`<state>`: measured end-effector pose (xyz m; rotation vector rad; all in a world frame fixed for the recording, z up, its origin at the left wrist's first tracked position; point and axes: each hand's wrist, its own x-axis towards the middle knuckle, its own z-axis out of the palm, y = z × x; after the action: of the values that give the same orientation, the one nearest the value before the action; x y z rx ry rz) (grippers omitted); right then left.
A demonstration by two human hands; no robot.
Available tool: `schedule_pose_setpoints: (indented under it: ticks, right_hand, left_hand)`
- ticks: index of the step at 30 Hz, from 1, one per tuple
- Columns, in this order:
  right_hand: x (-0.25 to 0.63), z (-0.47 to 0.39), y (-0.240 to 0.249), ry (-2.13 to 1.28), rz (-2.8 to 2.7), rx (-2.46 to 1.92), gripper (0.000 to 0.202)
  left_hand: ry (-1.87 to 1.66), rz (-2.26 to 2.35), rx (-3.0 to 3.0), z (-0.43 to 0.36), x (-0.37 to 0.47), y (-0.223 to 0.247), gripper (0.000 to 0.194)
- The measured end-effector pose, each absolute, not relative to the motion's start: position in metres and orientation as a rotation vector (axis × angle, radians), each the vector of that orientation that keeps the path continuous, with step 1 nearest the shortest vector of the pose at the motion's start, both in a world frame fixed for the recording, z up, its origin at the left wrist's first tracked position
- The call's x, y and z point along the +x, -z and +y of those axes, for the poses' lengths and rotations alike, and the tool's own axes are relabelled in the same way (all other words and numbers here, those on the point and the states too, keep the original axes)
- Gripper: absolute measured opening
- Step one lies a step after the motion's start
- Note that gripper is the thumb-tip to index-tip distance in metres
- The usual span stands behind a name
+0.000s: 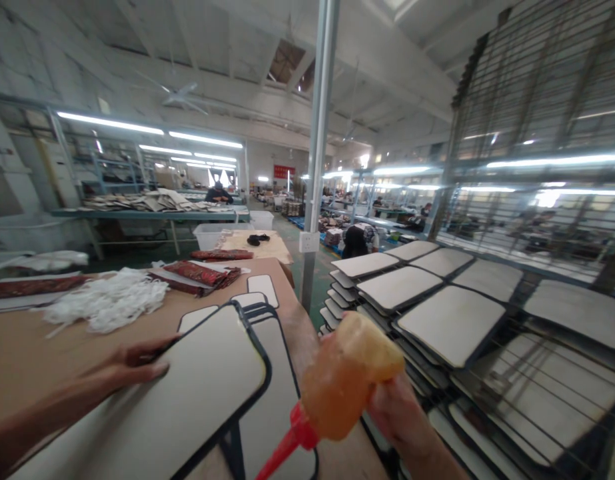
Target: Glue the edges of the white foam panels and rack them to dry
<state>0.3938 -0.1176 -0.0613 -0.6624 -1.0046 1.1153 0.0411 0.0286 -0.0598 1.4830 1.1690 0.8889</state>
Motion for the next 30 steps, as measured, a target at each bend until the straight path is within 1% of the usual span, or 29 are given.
schedule_pose_setpoints:
  ticks: [3, 5, 7, 11, 13, 17, 22, 27, 30]
  right_hand:
    - [0.384, -0.104, 0.077, -0.928, -0.842, -0.541, 0.067]
    - [0.375, -0.088, 0.086, -0.801, -0.787, -0.500, 0.059]
    - [0.366, -0.072, 0.092, -0.742, -0.773, -0.501, 0.058]
    - [0.357, -0.049, 0.097, -0.680, -0.786, -0.556, 0.069]
    - [0.359, -0.043, 0.098, -0.654, -0.803, -0.580, 0.076]
    - [0.367, -0.037, 0.100, -0.661, -0.808, -0.598, 0.078]
    - [0.372, -0.037, 0.101, -0.699, -0.805, -0.609, 0.077]
    - [0.358, -0.060, 0.127, -0.763, -0.809, -0.627, 0.089]
    - [0.347, -0.078, 0.148, -0.826, -0.853, -0.643, 0.102]
  left_hand:
    - [-0.962, 1.165, 1.277, 0.034, 0.055, 0.075, 0.075]
    - [-1.040, 1.257, 1.131, 0.036, 0.071, 0.089, 0.080]
    - [-1.058, 1.272, 1.045, 0.036, 0.089, 0.103, 0.075]
    - [-0.922, 1.075, 1.046, 0.033, 0.114, 0.117, 0.049]
    - [-0.900, 0.999, 1.061, 0.033, 0.119, 0.116, 0.043]
    - [-0.883, 0.851, 1.070, 0.039, 0.117, 0.108, 0.042]
    - [-0.789, 0.795, 1.033, 0.046, 0.111, 0.103, 0.041]
    - [-0.800, 0.796, 1.000, 0.058, 0.107, 0.101, 0.035]
    - [-0.794, 0.801, 1.029, 0.067, 0.109, 0.099, 0.034]
